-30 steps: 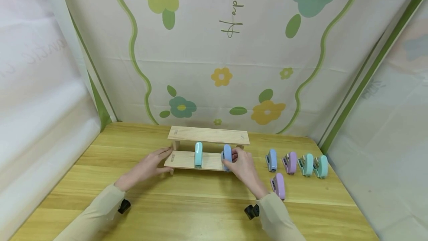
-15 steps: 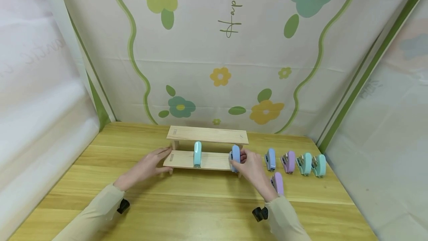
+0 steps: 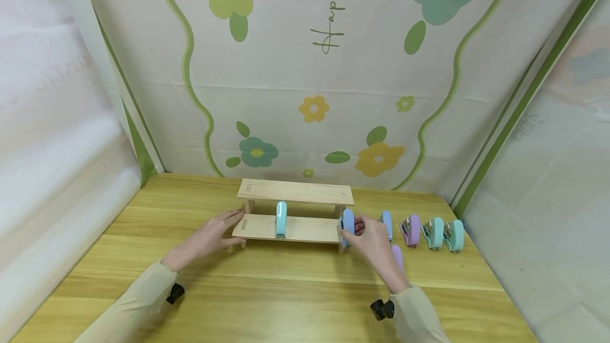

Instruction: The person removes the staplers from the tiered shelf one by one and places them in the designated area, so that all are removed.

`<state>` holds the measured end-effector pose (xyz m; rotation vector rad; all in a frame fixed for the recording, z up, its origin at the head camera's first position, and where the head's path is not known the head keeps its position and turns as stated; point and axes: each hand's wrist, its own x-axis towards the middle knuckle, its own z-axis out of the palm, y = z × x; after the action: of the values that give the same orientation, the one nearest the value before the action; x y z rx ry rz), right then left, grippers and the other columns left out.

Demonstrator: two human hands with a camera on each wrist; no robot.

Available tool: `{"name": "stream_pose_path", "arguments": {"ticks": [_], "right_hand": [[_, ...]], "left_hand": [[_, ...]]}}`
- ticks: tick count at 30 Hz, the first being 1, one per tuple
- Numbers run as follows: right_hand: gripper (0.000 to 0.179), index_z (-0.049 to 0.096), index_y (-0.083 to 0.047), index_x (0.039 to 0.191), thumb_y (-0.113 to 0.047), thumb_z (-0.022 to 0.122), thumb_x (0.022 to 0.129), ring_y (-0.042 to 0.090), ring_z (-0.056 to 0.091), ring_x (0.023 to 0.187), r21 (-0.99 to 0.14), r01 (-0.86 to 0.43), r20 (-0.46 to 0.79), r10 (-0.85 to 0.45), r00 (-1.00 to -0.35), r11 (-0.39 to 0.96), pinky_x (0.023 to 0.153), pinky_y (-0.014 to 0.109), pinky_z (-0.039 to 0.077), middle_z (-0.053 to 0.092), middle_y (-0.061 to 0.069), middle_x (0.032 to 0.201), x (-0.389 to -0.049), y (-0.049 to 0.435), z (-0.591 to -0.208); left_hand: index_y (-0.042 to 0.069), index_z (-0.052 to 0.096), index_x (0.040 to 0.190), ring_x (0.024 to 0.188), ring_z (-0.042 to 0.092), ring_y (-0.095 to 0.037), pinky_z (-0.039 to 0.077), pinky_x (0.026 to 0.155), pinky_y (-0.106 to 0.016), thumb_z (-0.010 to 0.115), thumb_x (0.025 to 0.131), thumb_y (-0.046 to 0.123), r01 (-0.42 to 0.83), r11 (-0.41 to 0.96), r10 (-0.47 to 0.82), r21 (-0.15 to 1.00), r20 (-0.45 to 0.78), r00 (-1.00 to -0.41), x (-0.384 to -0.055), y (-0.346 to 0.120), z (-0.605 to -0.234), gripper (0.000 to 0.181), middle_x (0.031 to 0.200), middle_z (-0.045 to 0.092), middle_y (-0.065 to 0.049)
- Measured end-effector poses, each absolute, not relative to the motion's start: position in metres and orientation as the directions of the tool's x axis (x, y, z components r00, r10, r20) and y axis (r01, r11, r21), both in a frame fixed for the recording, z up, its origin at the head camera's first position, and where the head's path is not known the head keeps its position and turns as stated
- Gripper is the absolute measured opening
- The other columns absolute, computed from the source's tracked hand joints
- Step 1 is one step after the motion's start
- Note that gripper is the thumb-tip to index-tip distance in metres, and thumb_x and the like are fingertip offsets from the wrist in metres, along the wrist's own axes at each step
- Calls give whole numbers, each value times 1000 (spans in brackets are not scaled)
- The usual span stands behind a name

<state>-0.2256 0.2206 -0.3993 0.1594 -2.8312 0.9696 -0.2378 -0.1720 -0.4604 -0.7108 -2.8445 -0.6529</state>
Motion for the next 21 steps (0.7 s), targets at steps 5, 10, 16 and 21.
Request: {"name": "stream_pose_path", "arguments": {"ticks": [5, 10, 16, 21], "right_hand": [[41, 67, 2, 110, -29, 78, 85, 22, 70, 85, -580, -136, 179, -38, -983, 803, 70, 29, 61, 72, 16, 98, -223, 230, -399], [37, 69, 2, 107, -26, 78, 84, 20, 70, 81, -562, -148, 206, -35, -978, 814, 66, 26, 59, 73, 15, 93, -219, 239, -397], [38, 68, 2, 108, -28, 77, 86, 19, 69, 82, -554, -127, 185, -27, -982, 823, 66, 25, 58, 72, 14, 95, -215, 250, -397], [39, 67, 3, 106, -29, 78, 85, 21, 69, 84, -557, -103, 167, -11, -986, 824, 67, 25, 58, 71, 17, 97, -213, 259, -399]], "left_hand": [[-8, 46, 143, 131, 53, -43, 49, 108, -52, 77, 86, 29, 485, 795, 419, 364, 249, -873, -237, -172, -461, 75, 144, 50, -29], [-9, 47, 142, 130, 54, -43, 50, 108, -52, 78, 86, 29, 485, 800, 417, 355, 252, -873, -238, -172, -461, 74, 144, 51, -29], [-9, 46, 142, 131, 53, -43, 49, 109, -52, 77, 86, 30, 480, 799, 417, 363, 240, -876, -238, -172, -461, 74, 145, 50, -29], [-9, 46, 142, 131, 53, -43, 49, 108, -52, 77, 87, 30, 482, 798, 420, 361, 240, -875, -238, -172, -461, 74, 144, 50, -29]]}}
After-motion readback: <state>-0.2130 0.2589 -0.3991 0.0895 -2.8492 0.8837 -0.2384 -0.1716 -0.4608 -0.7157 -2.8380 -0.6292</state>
